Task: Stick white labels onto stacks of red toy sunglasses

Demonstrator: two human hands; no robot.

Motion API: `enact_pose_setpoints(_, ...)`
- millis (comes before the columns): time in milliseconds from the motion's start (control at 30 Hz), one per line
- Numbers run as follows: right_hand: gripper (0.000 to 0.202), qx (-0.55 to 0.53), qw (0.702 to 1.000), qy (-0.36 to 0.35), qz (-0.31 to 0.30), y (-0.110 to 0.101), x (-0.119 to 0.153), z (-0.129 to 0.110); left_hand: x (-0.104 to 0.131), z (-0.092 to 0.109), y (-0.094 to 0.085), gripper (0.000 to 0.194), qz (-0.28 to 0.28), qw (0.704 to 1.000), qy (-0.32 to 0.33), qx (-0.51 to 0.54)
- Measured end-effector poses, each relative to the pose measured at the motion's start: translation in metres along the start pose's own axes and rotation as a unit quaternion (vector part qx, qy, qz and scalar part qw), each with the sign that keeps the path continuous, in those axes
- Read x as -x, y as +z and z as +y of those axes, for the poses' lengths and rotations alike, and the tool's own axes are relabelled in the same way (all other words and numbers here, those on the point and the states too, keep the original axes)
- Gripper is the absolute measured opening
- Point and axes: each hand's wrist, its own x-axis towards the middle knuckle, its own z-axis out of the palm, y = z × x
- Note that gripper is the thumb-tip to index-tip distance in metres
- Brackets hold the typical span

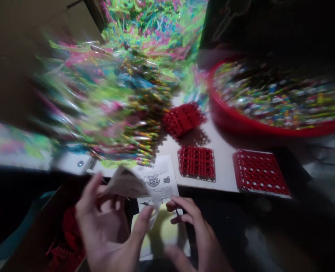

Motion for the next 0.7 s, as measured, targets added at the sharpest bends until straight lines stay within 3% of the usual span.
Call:
enact_pose_setpoints(100,0.072,0.012,0.998,-0.036,0.046,0.008,-0.001,-0.009,-0.001,0.005,0.02,0.066,0.01,0.983,-0.099,0.151)
enact_pose_setpoints(300,0.065,0.138,0.97,-0.066,0.187,0.0,-0.024,-0.013,0.011,0.01,0.021,0.061,-0.067,0.972,-0.116,0.194)
enact_pose_setpoints(467,0.013,0.155,0.954,0.034,0.253,-0.023,-0.038,-0.015,0.022,0.009,0.016,0.035,-0.084,0.963,-0.188,0.176)
enact_pose_setpoints(500,0.005,0.16,0.951,0.054,0.26,-0.028,-0.039,-0.017,0.023,0.006,0.016,0.032,-0.091,0.956,-0.206,0.187)
enact_pose_setpoints(567,0.008,0.163,0.949,0.081,0.258,-0.039,-0.04,-0.018,0.025,0.001,0.018,0.031,-0.091,0.944,-0.24,0.206)
enact_pose_setpoints(700,0.013,0.157,0.961,0.103,0.203,-0.067,-0.038,-0.014,0.02,-0.006,0.027,0.034,-0.063,0.94,-0.279,0.185)
